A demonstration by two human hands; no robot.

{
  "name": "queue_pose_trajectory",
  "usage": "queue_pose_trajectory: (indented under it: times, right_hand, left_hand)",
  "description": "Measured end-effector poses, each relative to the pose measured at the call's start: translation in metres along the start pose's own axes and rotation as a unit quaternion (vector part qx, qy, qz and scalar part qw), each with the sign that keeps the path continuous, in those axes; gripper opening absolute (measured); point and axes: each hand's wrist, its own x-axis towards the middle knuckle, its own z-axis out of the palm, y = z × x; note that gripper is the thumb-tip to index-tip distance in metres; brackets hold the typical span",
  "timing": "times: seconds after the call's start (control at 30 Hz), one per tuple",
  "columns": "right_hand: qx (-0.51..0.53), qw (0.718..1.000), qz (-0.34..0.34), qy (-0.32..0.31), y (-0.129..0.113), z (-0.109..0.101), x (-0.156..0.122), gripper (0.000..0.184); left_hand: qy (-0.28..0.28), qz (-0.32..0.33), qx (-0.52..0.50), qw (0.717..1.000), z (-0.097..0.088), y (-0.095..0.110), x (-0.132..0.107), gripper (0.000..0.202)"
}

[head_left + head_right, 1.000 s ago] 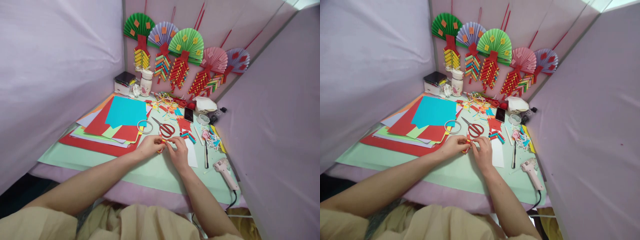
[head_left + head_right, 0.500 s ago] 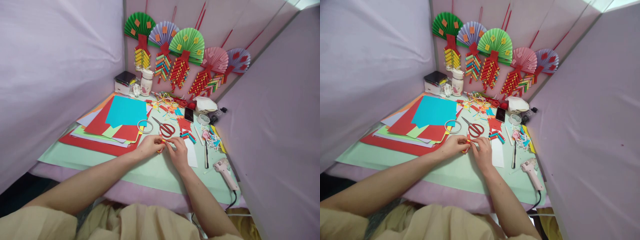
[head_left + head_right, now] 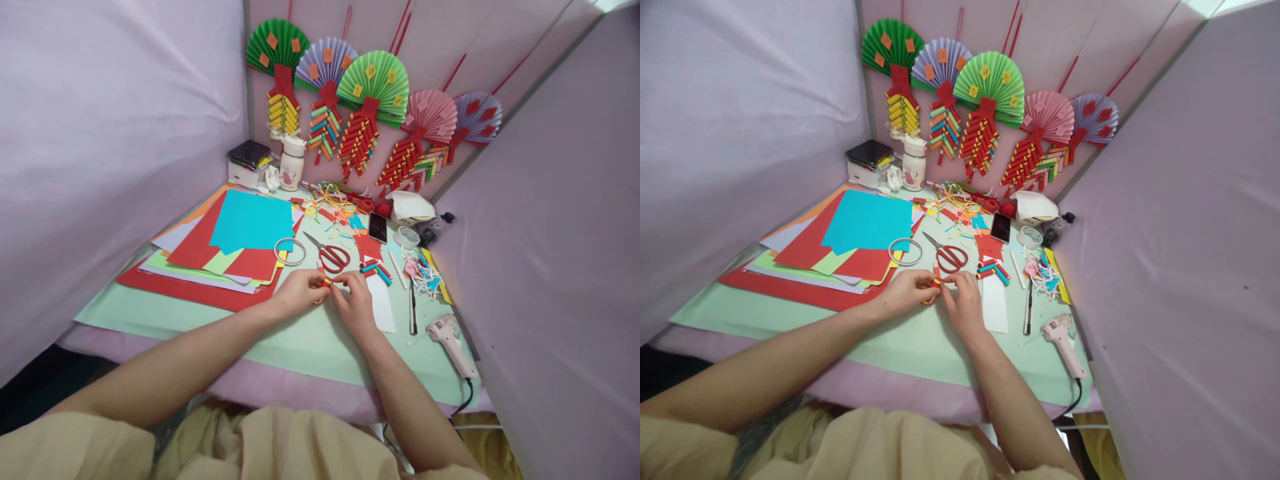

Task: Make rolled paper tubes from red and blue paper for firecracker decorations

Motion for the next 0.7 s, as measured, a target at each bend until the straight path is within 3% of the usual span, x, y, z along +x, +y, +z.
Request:
queue_pose_trajectory:
  times: [0.7]
  right_hand:
    - [0.011, 1.000, 0.012, 0.015, -0.0002, -0.0008, -0.0015, 0.004]
  left_hand:
    - [-0.036, -0.040, -0.071, 0.996, -0.0012, 0.0043, 0.0018, 0.023]
